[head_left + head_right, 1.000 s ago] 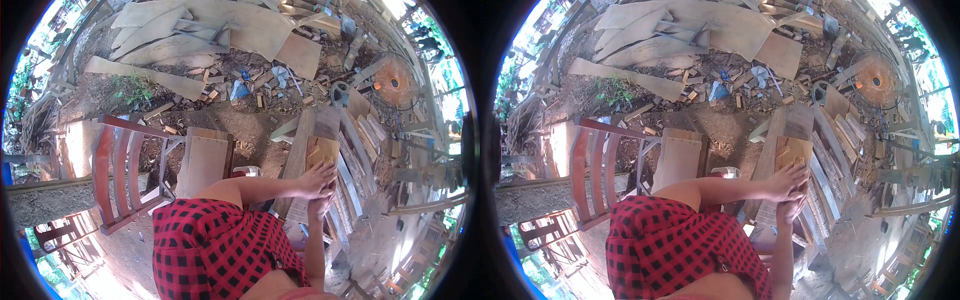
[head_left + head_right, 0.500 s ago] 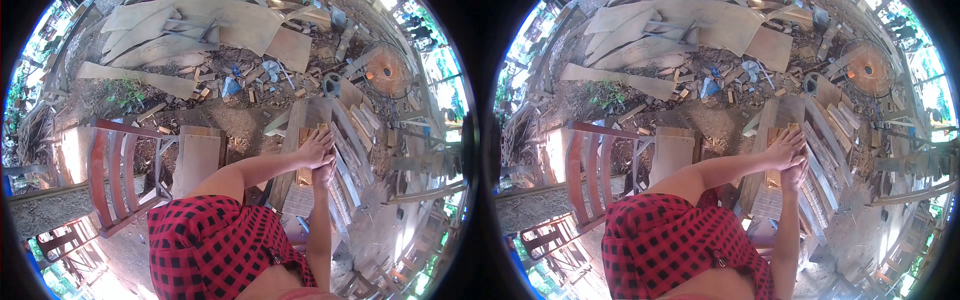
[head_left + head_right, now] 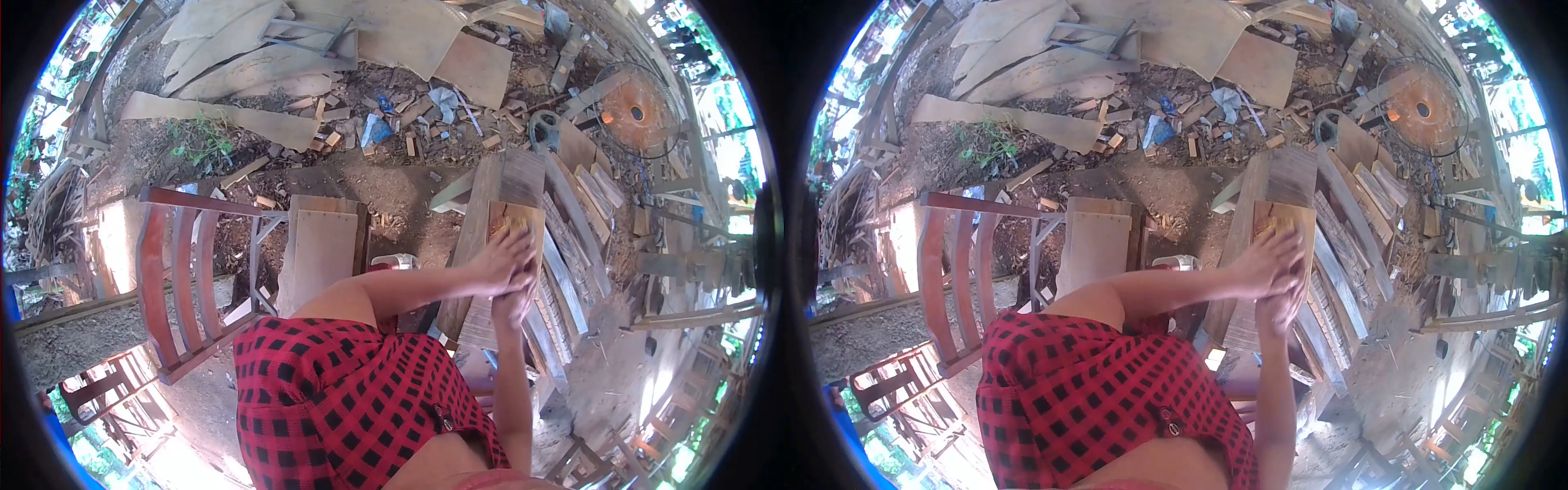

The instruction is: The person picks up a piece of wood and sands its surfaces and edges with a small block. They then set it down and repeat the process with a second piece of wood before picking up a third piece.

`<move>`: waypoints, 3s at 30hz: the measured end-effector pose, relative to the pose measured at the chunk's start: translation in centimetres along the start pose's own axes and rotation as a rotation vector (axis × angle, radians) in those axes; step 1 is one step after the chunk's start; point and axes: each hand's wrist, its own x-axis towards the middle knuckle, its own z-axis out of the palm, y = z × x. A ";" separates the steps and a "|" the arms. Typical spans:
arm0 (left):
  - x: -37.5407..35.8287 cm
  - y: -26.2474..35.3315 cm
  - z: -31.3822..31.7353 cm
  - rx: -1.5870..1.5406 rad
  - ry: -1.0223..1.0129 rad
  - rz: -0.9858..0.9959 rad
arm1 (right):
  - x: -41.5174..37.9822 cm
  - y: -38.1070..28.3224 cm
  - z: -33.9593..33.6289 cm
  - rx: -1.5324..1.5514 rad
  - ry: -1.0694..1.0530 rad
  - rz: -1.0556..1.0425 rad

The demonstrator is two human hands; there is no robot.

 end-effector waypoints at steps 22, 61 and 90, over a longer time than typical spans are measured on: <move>-7.4 3.0 -0.2 -0.074 0.055 0.082 | -6.9 -1.9 -1.7 -0.220 -0.090 -0.087; 2.3 -5.1 -2.6 -0.018 0.262 0.021 | 6.1 -0.2 3.0 -0.215 -0.094 -0.123; 1.6 -5.5 -2.5 0.161 0.253 -0.274 | 8.6 2.9 2.0 -0.373 -0.049 -0.058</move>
